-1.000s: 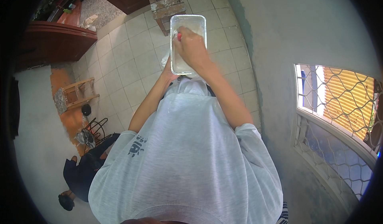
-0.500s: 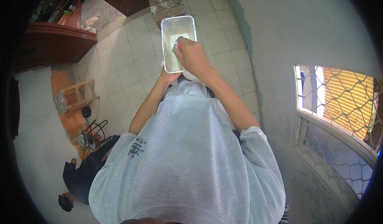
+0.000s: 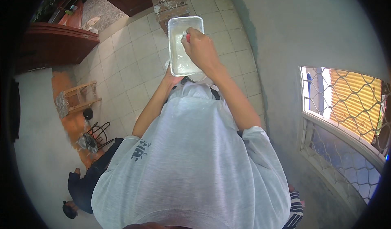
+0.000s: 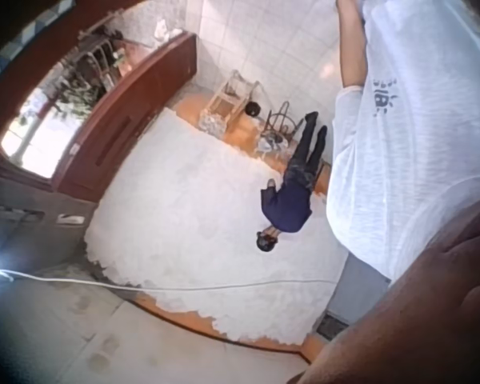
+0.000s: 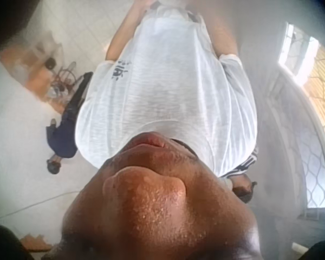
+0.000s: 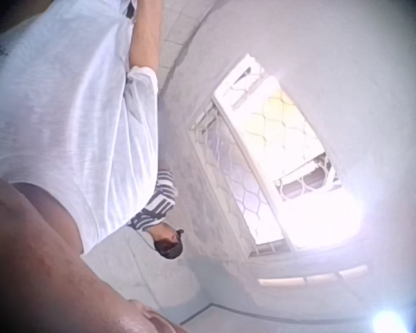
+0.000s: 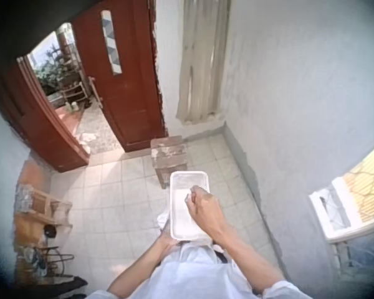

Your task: The person prepares white paint by mixing it in a small plastic container using a brush, while standing in a room.

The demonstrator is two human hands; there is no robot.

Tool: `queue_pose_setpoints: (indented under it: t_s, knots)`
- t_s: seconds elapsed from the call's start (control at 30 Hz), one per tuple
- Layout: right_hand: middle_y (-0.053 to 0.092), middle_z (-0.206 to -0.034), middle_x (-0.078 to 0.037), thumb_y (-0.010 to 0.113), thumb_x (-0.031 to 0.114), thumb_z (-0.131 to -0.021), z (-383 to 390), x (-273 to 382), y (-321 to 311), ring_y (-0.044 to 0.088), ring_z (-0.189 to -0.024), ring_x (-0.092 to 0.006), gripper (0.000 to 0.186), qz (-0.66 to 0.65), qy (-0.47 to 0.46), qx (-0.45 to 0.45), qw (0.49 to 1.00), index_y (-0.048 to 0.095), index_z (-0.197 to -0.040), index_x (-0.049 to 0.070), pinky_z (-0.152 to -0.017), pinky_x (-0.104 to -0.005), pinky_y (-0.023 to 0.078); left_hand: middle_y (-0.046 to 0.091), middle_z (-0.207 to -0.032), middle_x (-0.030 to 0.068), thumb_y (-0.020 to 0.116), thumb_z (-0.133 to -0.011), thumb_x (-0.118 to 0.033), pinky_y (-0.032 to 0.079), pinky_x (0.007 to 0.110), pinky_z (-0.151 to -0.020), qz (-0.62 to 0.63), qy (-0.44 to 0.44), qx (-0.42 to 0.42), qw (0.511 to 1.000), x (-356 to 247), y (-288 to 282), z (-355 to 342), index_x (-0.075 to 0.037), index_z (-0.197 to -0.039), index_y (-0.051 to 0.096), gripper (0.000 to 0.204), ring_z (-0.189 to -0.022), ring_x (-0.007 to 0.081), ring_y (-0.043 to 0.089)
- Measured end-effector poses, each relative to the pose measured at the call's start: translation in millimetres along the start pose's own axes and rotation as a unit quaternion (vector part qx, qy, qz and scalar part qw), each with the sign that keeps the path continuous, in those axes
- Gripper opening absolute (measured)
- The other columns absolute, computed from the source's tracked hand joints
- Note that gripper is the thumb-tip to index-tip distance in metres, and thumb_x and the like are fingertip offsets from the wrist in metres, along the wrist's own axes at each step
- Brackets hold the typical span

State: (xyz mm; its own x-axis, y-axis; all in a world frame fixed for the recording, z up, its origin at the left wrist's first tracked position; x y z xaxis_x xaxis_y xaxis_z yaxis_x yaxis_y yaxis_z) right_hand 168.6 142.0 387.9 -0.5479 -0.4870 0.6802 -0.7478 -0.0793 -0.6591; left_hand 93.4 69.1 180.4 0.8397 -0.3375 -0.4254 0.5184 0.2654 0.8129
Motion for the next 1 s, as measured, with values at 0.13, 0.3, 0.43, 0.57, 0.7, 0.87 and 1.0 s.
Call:
queue_pose_setpoints:
  t_s: [0.13, 0.3, 0.43, 0.57, 0.7, 0.87, 1.0]
  knots:
    - [0.065, -0.08, -0.027, 0.066, 0.013, -0.091, 7, 17, 25, 0.066, -0.074, -0.0462, 0.019, -0.036, -0.027, 0.033, 0.998, 0.063, -0.1, -0.003, -0.066, -0.0501, 0.051, 0.061, -0.137, 0.0031, 0.05, -0.104, -0.051, 0.052, 0.045, -0.105, 0.018, -0.014, -0.015, 1.0, 5, -6, -6, -0.017, -0.144, 0.052, 0.052, -0.123, 0.0201, 0.062]
    - [0.066, -0.085, -0.028, 0.066, 0.012, -0.09, 13, -5, 17, 0.067, -0.079, -0.0461, 0.02, -0.032, 0.046, 0.112, 0.992, 0.061, -0.099, -0.004, -0.07, -0.0513, 0.053, 0.064, -0.134, 0.0038, 0.049, -0.105, -0.046, 0.052, 0.043, -0.103, 0.024, -0.001, 0.011, 1.0, 2, -26, -6, -0.015, -0.143, 0.053, 0.049, -0.122, 0.0214, 0.063]
    - [0.065, -0.084, -0.027, 0.067, 0.015, -0.09, 0, -2, -2, 0.065, -0.075, -0.0456, 0.02, -0.01, 0.027, -0.025, 0.999, 0.063, -0.098, -0.003, -0.066, -0.0485, 0.051, 0.063, -0.134, 0.0055, 0.049, -0.105, -0.045, 0.052, 0.043, -0.104, 0.038, -0.026, -0.013, 0.999, 7, -5, -7, -0.014, -0.143, 0.053, 0.049, -0.122, 0.0212, 0.063]
    - [0.065, -0.083, -0.027, 0.067, 0.014, -0.091, 10, 6, 14, 0.065, -0.075, -0.0456, 0.02, -0.031, 0.006, 0.062, 0.998, 0.063, -0.099, -0.003, -0.067, -0.0482, 0.052, 0.063, -0.135, 0.0059, 0.051, -0.105, -0.043, 0.053, 0.044, -0.103, 0.025, 0.024, -0.002, 0.999, 2, -20, -17, -0.014, -0.143, 0.053, 0.048, -0.121, 0.0224, 0.063]
    - [0.067, -0.084, -0.027, 0.067, 0.012, -0.089, 1, -8, -9, 0.067, -0.077, -0.045, 0.017, -0.035, 0.046, 0.079, 0.995, 0.062, -0.094, -0.004, -0.069, -0.0488, 0.054, 0.065, -0.134, 0.0069, 0.052, -0.104, -0.037, 0.053, 0.048, -0.104, 0.065, -0.019, -0.006, 0.998, 11, -33, -18, -0.013, -0.144, 0.053, 0.046, -0.119, 0.025, 0.066]
    - [0.065, -0.078, -0.026, 0.069, 0.014, -0.091, -13, 0, -23, 0.066, -0.068, -0.0421, 0.02, 0.007, -0.027, -0.02, 0.999, 0.064, -0.1, -0.003, -0.061, -0.0451, 0.051, 0.062, -0.139, 0.0068, 0.052, -0.104, -0.041, 0.051, 0.047, -0.107, 0.028, -0.022, -0.024, 0.999, 11, -26, -19, -0.014, -0.146, 0.051, 0.05, -0.123, 0.0252, 0.063]
    - [0.065, -0.077, -0.026, 0.068, 0.013, -0.09, -4, -9, 6, 0.065, -0.069, -0.0432, 0.019, -0.054, 0.018, 0.003, 0.998, 0.062, -0.097, -0.003, -0.063, -0.0452, 0.051, 0.059, -0.143, 0.0068, 0.05, -0.105, -0.046, 0.051, 0.046, -0.107, 0.019, -0.027, -0.015, 0.999, 6, -7, -15, -0.016, -0.148, 0.049, 0.053, -0.125, 0.0237, 0.062]
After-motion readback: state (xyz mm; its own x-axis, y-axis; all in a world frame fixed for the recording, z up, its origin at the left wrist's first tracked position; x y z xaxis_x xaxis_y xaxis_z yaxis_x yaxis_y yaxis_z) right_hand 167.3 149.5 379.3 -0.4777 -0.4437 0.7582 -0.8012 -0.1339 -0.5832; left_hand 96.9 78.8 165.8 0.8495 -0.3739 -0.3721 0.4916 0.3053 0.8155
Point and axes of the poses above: each hand's wrist, its own z-axis away from the middle knuckle, its own y-axis out of the palm, x = y × z, the point moved 9 cm from there along -z, towards the middle knuckle
